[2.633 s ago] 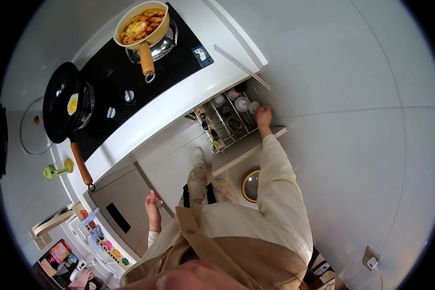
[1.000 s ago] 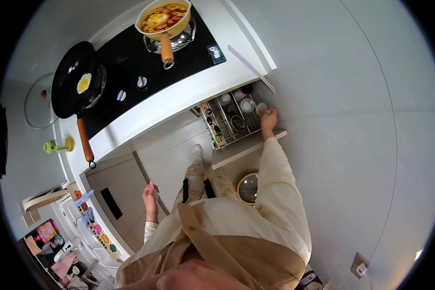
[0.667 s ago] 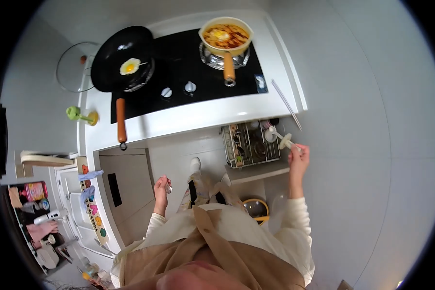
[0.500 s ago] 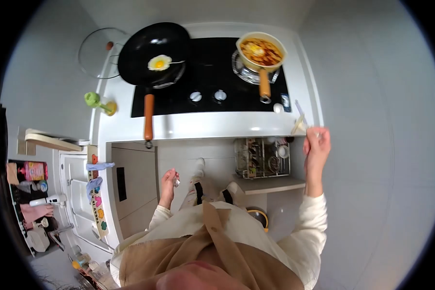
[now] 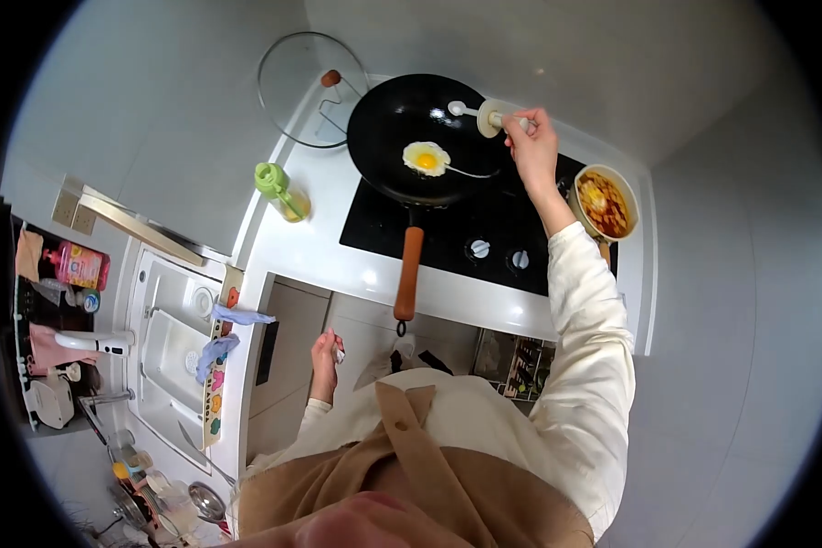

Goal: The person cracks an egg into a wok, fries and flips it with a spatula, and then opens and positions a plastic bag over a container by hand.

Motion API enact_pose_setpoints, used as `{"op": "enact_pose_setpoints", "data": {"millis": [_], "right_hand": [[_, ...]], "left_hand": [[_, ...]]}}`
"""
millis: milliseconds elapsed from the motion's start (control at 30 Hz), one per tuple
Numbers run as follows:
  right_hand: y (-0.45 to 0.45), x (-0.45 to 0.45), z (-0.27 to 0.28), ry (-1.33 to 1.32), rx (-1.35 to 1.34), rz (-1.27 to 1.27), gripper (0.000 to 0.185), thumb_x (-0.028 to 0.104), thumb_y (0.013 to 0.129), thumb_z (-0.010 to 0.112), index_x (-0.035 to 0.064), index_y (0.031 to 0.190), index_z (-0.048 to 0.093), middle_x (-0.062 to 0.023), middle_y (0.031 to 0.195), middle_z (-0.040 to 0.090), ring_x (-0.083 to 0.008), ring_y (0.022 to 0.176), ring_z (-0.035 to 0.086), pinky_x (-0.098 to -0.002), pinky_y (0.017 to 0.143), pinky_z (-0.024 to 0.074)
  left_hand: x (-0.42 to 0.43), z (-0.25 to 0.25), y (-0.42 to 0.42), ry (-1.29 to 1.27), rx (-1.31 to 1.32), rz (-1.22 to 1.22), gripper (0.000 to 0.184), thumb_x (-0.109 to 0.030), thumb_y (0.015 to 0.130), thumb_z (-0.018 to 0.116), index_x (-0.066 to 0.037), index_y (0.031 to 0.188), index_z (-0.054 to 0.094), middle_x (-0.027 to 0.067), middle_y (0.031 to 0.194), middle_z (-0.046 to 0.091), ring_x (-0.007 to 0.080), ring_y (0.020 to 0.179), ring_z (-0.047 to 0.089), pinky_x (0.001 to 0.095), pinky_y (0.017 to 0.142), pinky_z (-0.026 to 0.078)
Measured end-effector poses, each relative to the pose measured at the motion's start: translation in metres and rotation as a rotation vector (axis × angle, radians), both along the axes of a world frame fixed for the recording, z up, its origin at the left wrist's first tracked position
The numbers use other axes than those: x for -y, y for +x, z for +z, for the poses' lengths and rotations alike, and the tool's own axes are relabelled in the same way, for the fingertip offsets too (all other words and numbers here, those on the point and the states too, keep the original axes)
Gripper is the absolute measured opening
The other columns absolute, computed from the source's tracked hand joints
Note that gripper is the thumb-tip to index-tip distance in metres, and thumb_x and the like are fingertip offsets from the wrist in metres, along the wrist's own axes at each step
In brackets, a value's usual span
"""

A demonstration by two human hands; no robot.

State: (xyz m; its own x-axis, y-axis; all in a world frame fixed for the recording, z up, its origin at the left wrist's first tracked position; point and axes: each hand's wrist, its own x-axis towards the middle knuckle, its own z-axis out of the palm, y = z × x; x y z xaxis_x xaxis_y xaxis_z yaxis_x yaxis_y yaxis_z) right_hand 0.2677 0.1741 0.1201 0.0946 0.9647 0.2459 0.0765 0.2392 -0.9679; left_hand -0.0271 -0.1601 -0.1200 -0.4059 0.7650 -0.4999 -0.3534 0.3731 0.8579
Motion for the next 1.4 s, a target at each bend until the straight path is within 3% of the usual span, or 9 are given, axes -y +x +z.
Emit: {"op": "enact_pose_setpoints", "data": {"millis": [600,900,1400], "right_hand": [[-0.027,-0.053,-0.019,-0.003,0.385,-0.072,0.020,0.020,0.078,0.063,0.0036,0.086,0.055,-0.0018,0.056,0.054,-0.0073,0.045,0.047,-0.0229,0.043,0.0359],[-0.033,-0.058,0.000,0.004,0.294,-0.064,0.020,0.020,0.077,0.063,0.0033,0.085,0.055,-0.0020,0.057,0.055,-0.0077,0.045,0.048,-0.0235,0.043,0.0358],[-0.022,-0.045,0.014,0.020,0.314,-0.070,0.013,0.014,0.080,0.062,0.0055,0.087,0.055,-0.0011,0.056,0.052,-0.0048,0.039,0.039,-0.0203,0.037,0.0275]], "left_hand": [[0.020,-0.027,-0.017,-0.010,0.034,0.130,0.033,-0.033,0.091,0.053,-0.011,0.066,0.055,-0.0039,0.059,0.050,0.0034,0.051,0.039,0.0196,0.046,0.026],[0.025,-0.028,-0.022,0.006,0.004,0.143,0.037,-0.037,0.091,0.051,-0.011,0.065,0.054,-0.0018,0.058,0.051,0.0054,0.049,0.044,0.0198,0.046,0.031],[0.031,-0.024,-0.021,-0.004,0.033,0.159,0.036,-0.034,0.091,0.052,-0.012,0.064,0.052,-0.0051,0.058,0.047,0.0026,0.050,0.038,0.0188,0.046,0.026]]}}
